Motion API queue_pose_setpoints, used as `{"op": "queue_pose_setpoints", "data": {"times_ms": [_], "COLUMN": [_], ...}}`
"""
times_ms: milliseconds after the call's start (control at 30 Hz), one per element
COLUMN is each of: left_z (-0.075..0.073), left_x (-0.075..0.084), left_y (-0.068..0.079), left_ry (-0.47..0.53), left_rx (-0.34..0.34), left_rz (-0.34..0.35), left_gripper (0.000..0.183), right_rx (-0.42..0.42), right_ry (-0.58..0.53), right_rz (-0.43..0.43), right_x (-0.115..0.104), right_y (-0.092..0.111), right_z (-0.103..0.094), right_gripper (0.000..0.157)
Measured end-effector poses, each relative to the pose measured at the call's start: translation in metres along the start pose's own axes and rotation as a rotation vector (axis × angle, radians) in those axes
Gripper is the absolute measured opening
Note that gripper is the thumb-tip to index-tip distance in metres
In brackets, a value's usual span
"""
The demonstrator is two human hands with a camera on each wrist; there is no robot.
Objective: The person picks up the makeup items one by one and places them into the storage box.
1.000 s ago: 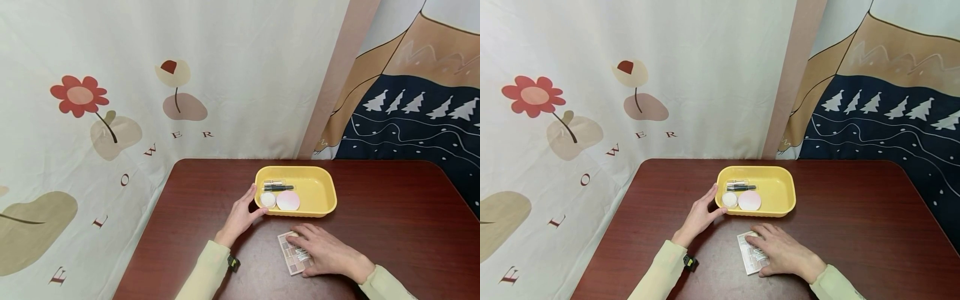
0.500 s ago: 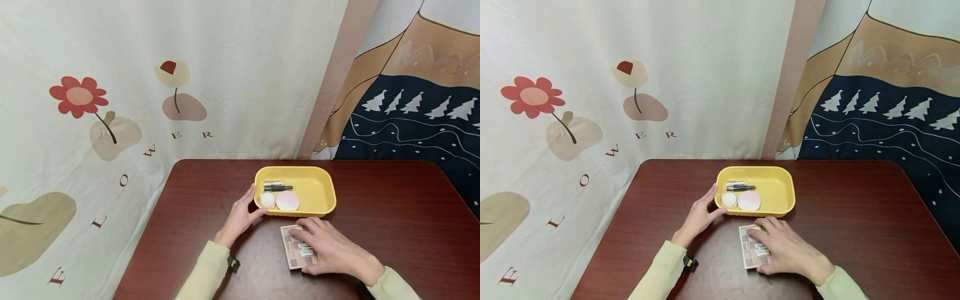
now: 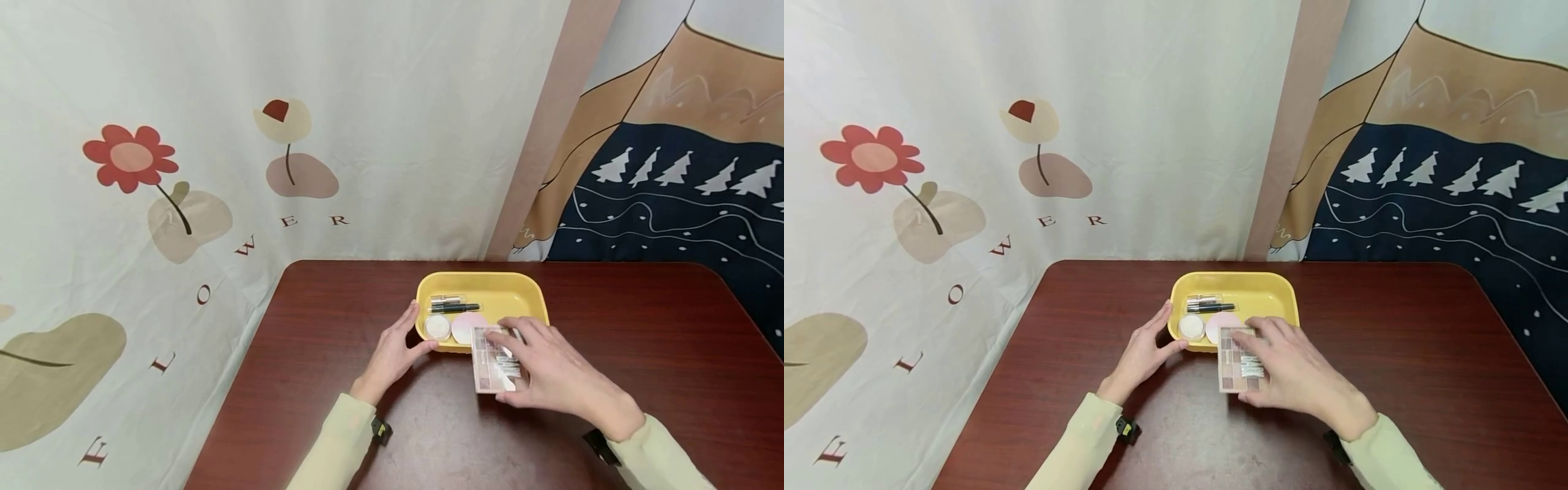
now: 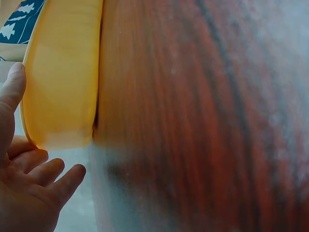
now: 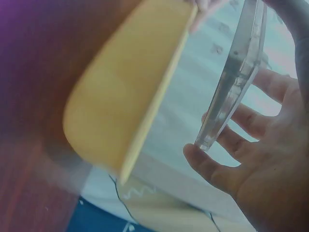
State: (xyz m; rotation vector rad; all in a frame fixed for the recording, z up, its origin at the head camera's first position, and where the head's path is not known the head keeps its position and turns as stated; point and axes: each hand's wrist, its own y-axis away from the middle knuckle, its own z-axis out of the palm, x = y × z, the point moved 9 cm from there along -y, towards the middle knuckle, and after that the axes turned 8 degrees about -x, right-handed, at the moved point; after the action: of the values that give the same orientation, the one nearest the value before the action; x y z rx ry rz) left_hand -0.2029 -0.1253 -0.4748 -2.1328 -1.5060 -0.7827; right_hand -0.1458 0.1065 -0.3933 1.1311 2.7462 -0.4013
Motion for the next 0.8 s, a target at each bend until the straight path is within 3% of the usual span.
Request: {"op": "queue_pose_setpoints", "data": {"times_ms": [167,333,800], "left_z": [0.0,-0.001,-0.001], "left_x": [0.0,0.0,0.001], "left_y": [0.0,0.0,0.0], "left_ry": [-0.002,-0.006,-0.003], "left_rx": [0.004,0.011,0.012], "left_rz": [0.01,0.013,0.016], "left_gripper": [0.089,0.088,0.088], "right_rx": [0.022,-0.027,-0.224], "right_ry": [0.01,-0.002,-0.016], "right_rz": [0.042,0.088,0.203], "right_x": [0.02,0.037,0.077], "right_y": [-0.009,-0.02,-0.05], "right_z": [-0.014,-0.016,0.008], "right_gripper": [0.088,0.087,0.085]}}
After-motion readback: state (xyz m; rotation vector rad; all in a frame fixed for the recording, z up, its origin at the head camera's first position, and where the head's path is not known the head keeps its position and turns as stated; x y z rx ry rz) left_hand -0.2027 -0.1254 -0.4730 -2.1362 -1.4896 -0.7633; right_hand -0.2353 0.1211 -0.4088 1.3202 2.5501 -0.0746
